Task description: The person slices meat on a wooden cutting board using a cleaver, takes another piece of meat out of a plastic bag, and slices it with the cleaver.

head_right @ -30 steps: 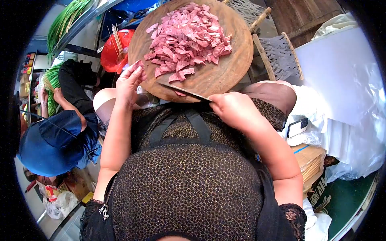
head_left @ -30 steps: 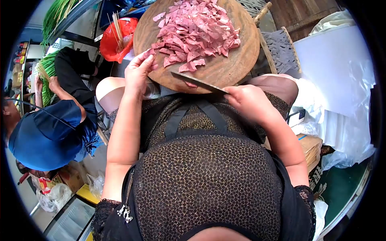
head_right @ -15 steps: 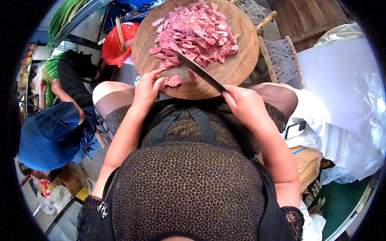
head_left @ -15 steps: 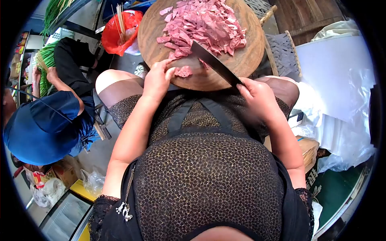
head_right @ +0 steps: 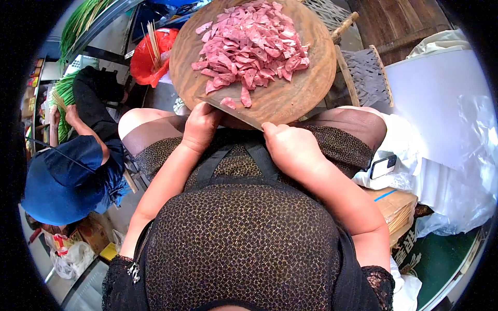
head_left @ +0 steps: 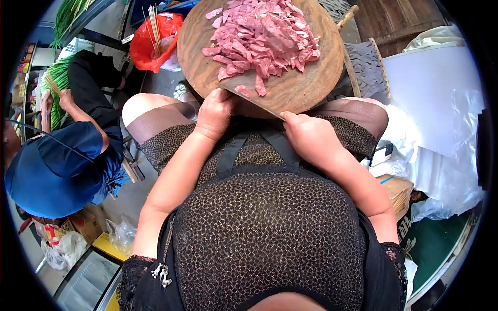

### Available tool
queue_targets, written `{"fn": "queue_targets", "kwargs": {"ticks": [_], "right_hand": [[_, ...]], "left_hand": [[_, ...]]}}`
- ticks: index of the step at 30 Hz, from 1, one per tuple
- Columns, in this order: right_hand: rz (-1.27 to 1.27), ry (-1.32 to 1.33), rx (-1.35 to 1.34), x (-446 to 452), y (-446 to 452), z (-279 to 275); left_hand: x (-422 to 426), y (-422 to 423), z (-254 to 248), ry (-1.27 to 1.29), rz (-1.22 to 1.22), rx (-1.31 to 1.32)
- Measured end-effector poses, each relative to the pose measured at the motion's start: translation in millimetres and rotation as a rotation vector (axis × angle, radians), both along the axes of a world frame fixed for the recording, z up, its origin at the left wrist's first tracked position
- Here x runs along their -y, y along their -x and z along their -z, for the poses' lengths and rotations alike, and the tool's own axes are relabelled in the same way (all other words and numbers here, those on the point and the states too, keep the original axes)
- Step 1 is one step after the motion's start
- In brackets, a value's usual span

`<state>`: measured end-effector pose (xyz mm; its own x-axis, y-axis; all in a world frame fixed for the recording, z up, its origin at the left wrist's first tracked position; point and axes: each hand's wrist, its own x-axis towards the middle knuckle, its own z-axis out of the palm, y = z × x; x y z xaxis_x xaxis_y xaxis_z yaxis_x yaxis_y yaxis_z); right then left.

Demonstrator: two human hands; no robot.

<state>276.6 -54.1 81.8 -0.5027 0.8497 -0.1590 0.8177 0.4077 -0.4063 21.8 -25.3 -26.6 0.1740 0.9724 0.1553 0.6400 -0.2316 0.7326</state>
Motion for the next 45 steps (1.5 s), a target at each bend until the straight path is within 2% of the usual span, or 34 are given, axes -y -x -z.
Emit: {"fn": "queue_targets", "kwargs": {"ticks": [2,4,6,7,10,12,13,17,20,24,28,30,32,34,35,36,39,42,44,45], "right_hand": [[-0.016,0.007,0.017,-1.1,4.7,0.9],[-0.024,0.053,0.061,-9.9,13.4,-2.3],[-0.015,0.057,0.058,-24.1,20.4,2.0],[-0.029,0.029,0.045,-33.8,24.1,2.6],[0.046,0.004,0.057,-59.3,21.6,10.6],[0.105,-0.192,-0.075,-65.9,7.2,20.1],[0.138,-0.200,-0.097,-69.2,-1.7,19.7],[0.291,-0.140,-0.093,-67.4,-27.5,8.8],[0.378,-0.117,-0.214,-62.1,-44.6,11.1],[0.569,0.093,-0.408,-47.6,-50.4,29.1],[0.609,0.079,-0.440,-43.7,-53.6,50.0],[0.609,0.057,-0.424,-45.8,-52.1,47.2],[0.599,0.089,-0.407,-46.2,-47.3,36.3],[0.566,0.062,-0.380,-47.1,-48.0,34.1],[0.531,0.033,-0.351,-47.4,-47.7,33.7],[0.531,0.036,-0.355,-47.0,-47.4,32.3],[0.553,0.047,-0.366,-46.9,-48.2,30.0],[0.565,0.056,-0.389,-46.5,-48.8,32.2],[0.524,0.001,-0.361,-46.8,-48.4,32.9],[0.524,0.002,-0.360,-46.5,-48.2,33.9]], "left_hand": [[-0.4,4.2,17.7,-0.044,0.034,-0.047],[-3.3,3.6,13.7,-0.092,0.065,-0.093],[-4.5,4.7,4.5,-0.403,0.153,-0.324],[-3.9,5.6,4.0,-0.410,0.151,-0.325],[1.5,6.8,-3.0,-0.343,0.140,-0.345],[0.6,3.4,-15.7,-0.325,0.117,-0.273],[-1.6,5.3,-11.4,-0.301,0.122,-0.238],[-12.6,4.3,-12.9,-0.225,0.089,-0.195],[-34.0,-3.4,-18.9,-0.267,0.054,-0.138],[-83.2,-15.0,-33.8,-0.318,0.012,-0.158],[-110.4,-27.5,-31.6,-0.403,-0.073,-0.228],[-113.2,-25.8,-30.8,-0.124,-0.012,-0.367],[-108.9,-20.5,-30.6,-0.162,0.010,-0.378],[-107.0,-9.6,-30.9,-0.058,0.064,-0.342],[-103.3,-2.3,-18.9,-0.227,0.026,-0.305],[-99.7,3.9,-15.4,-0.225,0.027,-0.308],[-92.4,19.2,-8.7,-0.059,-0.155,-0.119],[-94.7,23.3,-6.4,-0.020,-0.264,0.019],[-102.8,27.6,-5.6,-0.083,-0.234,-0.008],[-107.6,30.3,-0.7,0.003,-0.236,0.146]]}}
